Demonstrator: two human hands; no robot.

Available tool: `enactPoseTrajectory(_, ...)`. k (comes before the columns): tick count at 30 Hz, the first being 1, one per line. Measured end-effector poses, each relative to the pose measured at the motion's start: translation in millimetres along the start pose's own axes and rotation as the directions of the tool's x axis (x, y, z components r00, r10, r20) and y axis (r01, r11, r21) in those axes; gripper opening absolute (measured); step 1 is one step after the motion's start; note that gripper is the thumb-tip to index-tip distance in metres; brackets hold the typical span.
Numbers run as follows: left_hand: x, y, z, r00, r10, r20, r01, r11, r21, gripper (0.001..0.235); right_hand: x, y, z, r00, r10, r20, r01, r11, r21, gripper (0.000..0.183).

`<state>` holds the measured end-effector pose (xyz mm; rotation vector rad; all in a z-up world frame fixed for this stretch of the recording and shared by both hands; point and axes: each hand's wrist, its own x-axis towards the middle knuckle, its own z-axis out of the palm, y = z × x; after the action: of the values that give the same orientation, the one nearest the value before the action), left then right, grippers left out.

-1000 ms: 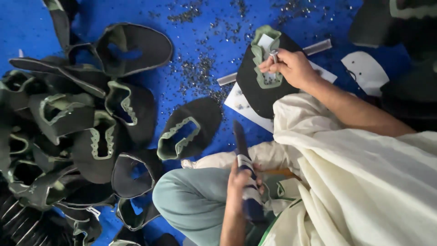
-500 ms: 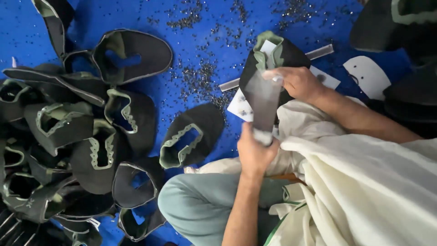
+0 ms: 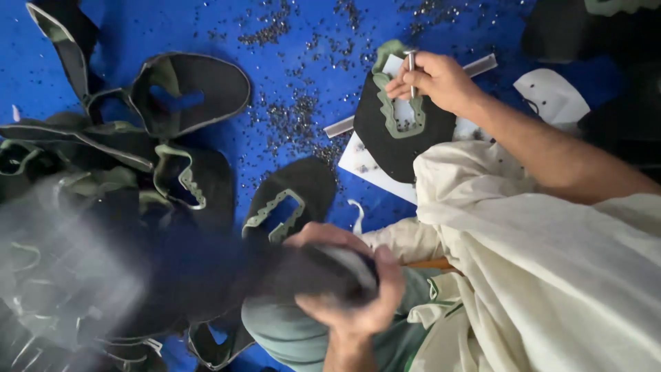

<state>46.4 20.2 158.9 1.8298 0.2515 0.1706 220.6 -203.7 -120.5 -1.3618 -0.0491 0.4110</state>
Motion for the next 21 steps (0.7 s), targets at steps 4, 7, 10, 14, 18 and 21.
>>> enactPoseTrajectory(4,6.1,-27.5,14.5,0.995,-0.038,0.09,0.02,0.981,0.195,0.042,-14.8,-9.0,13.4,0.994,-0.11,-0.018,0.105,0.979,-0.174,0.011)
enactPoseTrajectory(7,10.9,-139.7,58.0,0.983,-0.066,0.174,-0.006,0.923,0.385,0.044,-24.5,-17.7,16.8,0.945,-0.32,0.07,0.321,0.864,-0.388,0.013)
enactPoseTrajectory(10,1.7,-162.3,63.6,0.968,-0.125,0.219,-0.004,0.861,0.508,0.046,-26.7,3.8,10.7,0.907,-0.383,0.176,0.402,0.658,-0.637,0.024)
enactPoseTrajectory(14,7.1,-109.0,47.1,0.975,-0.195,0.106,0.151,0.933,0.327,0.036,-3.9,3.9,2.3,0.979,-0.184,-0.087,0.171,0.975,-0.14,0.012)
enactPoseTrajectory(18,18.0,-35.3,28.6,0.996,-0.094,0.008,0.092,0.982,0.165,0.034,20.0,8.2,-9.7,0.992,-0.076,-0.099,0.09,0.985,0.148,0.014)
enactPoseTrajectory(21,32.5,-11.4,28.4,0.903,0.423,-0.071,-0.415,0.904,0.108,0.04,22.7,11.6,-6.9,0.989,-0.102,-0.105,0.108,0.993,0.049,0.01)
